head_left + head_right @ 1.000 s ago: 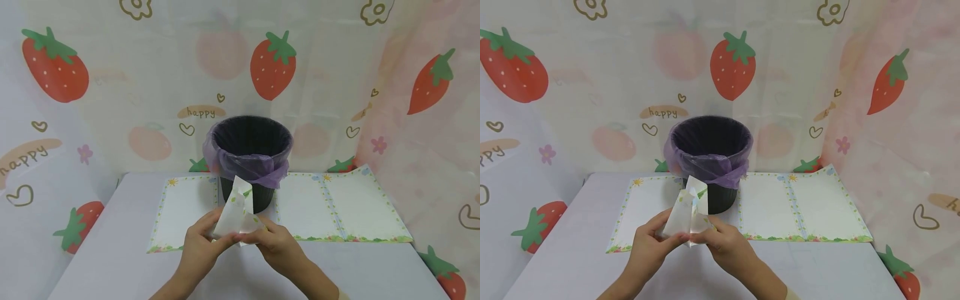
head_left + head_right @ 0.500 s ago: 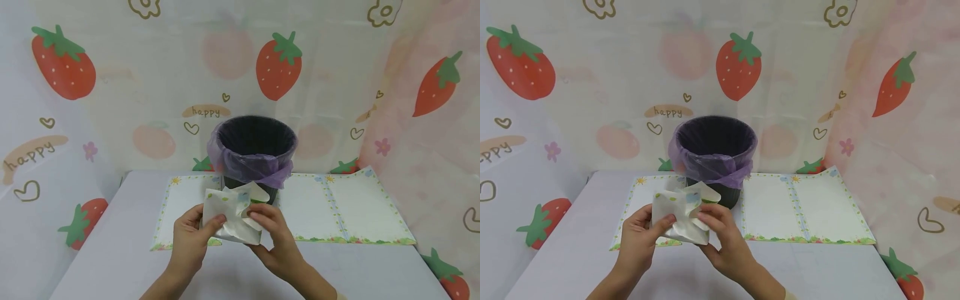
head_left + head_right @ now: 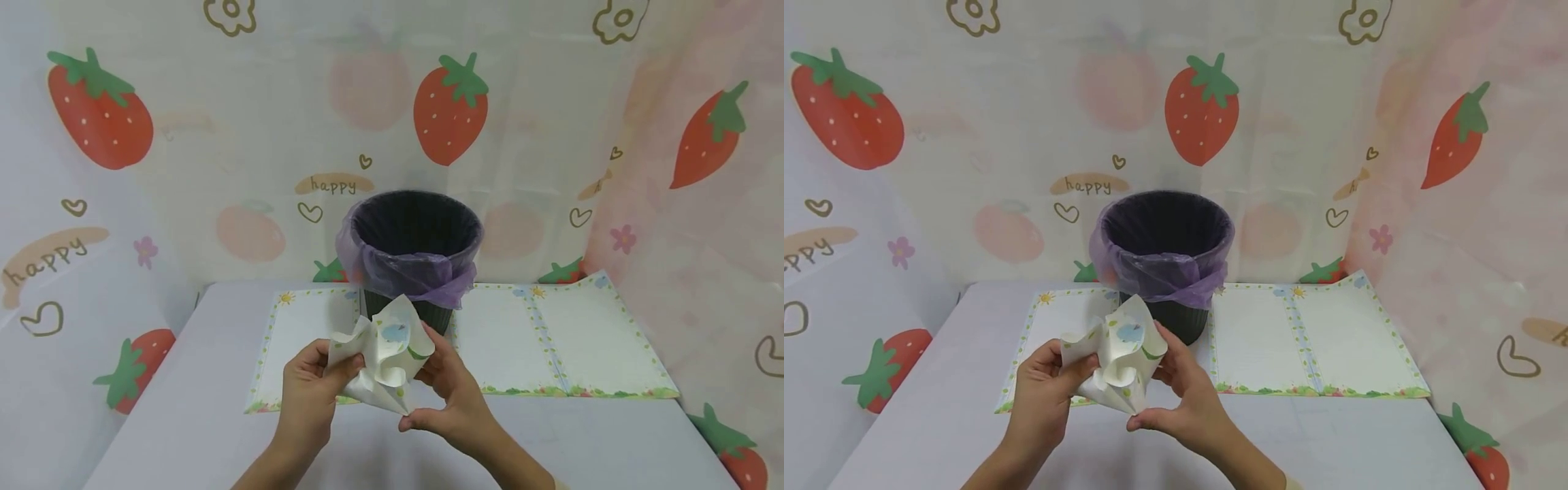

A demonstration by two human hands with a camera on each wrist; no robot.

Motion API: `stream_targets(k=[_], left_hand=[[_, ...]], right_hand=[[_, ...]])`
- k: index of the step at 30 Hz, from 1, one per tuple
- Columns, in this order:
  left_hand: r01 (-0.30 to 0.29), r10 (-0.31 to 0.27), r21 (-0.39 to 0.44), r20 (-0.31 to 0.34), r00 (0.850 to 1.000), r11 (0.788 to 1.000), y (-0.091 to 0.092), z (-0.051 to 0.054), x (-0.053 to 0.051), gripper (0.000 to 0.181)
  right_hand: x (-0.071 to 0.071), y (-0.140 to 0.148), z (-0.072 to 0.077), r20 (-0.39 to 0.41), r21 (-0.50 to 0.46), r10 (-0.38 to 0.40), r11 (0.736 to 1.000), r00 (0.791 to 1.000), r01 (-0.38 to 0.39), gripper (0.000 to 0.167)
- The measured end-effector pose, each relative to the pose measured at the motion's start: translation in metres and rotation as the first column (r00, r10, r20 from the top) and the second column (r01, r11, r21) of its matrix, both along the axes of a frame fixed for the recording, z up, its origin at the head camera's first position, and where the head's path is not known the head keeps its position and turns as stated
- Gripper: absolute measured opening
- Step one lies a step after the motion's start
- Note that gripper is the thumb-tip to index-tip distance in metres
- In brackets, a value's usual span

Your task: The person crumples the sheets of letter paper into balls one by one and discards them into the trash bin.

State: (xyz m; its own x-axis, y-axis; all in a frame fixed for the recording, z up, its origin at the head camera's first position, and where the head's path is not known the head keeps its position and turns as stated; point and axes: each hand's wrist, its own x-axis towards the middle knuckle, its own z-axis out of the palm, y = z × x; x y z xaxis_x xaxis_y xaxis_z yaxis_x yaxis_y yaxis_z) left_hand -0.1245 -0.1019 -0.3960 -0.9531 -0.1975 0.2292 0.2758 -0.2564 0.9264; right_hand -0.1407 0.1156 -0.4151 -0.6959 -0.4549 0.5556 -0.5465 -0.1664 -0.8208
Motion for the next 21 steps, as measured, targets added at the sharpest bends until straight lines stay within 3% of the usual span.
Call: stream_targets(k=[6,11,16,21], left_hand=[[-0.007,0.006,0.015,0.021,1.000,1.000,0.004,-0.004,0.000,0.019],[0.025,-0.025,-0.001,0.030,0.999,1.000,0.012,-0.010,0.004,0.018],[0.091,-0.091,-0.046,0.006,0.996,0.995,0.017,-0.014,0.005,0.010],[0.216,-0.218,-0.120,-0.004,0.976,0.969,0.015,-0.016,0.004,0.026]], right_hand=[[0.001,-0.001,0.000,0.104,-0.037,0.020,0.999,0.994,-0.016,0.077],[0.001,0.000,0.001,0.282,-0.116,0.026,0.993,0.959,0.007,0.056],[-0.002,0.004,0.004,0.365,-0.094,-0.053,0.991,0.929,0.094,0.045],[-0.005,0.006,0.006,0.397,-0.079,-0.163,0.974,0.903,0.210,0.037]])
